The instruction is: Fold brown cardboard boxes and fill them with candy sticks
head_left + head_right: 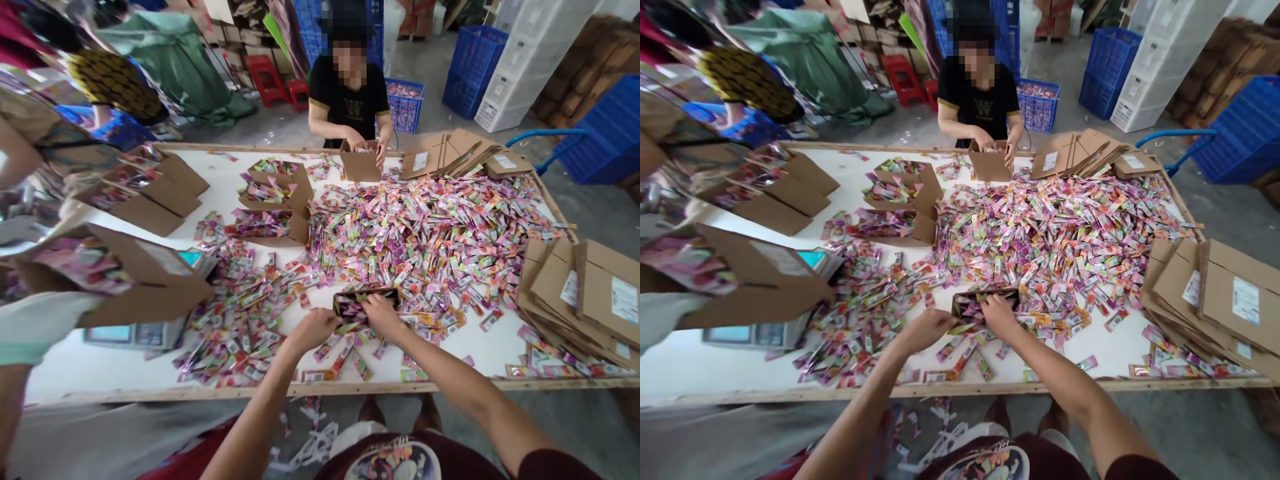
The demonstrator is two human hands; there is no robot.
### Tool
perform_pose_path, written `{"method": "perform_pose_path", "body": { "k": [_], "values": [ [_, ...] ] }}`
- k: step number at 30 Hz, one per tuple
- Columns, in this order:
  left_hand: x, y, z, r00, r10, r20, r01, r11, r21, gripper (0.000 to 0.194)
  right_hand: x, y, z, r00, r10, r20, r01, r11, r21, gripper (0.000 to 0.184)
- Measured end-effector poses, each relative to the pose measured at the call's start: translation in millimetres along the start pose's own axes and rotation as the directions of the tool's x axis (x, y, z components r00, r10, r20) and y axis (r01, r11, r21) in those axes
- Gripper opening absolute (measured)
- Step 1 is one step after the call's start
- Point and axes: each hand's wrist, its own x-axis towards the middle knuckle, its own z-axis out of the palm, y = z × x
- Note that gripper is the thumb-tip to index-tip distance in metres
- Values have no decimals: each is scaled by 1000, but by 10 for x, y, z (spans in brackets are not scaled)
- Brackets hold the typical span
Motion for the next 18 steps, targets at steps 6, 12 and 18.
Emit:
{"method": "perform_pose_path", "body": {
  "k": [6, 12, 18],
  "values": [
    [343, 243, 305, 1000, -12, -20, 8, 978, -210, 39, -10, 258, -386, 999, -28, -19, 30, 991, 127, 43],
    [340, 61, 43, 997, 47, -66, -65, 949, -309, 42, -844, 711, -319, 897, 381, -223, -331, 915, 233, 63],
    [229, -244, 85, 923, -311, -227, 227, 916, -331, 44, -392, 299, -129, 937, 317, -145, -245, 895, 374, 25]
  ]
}}
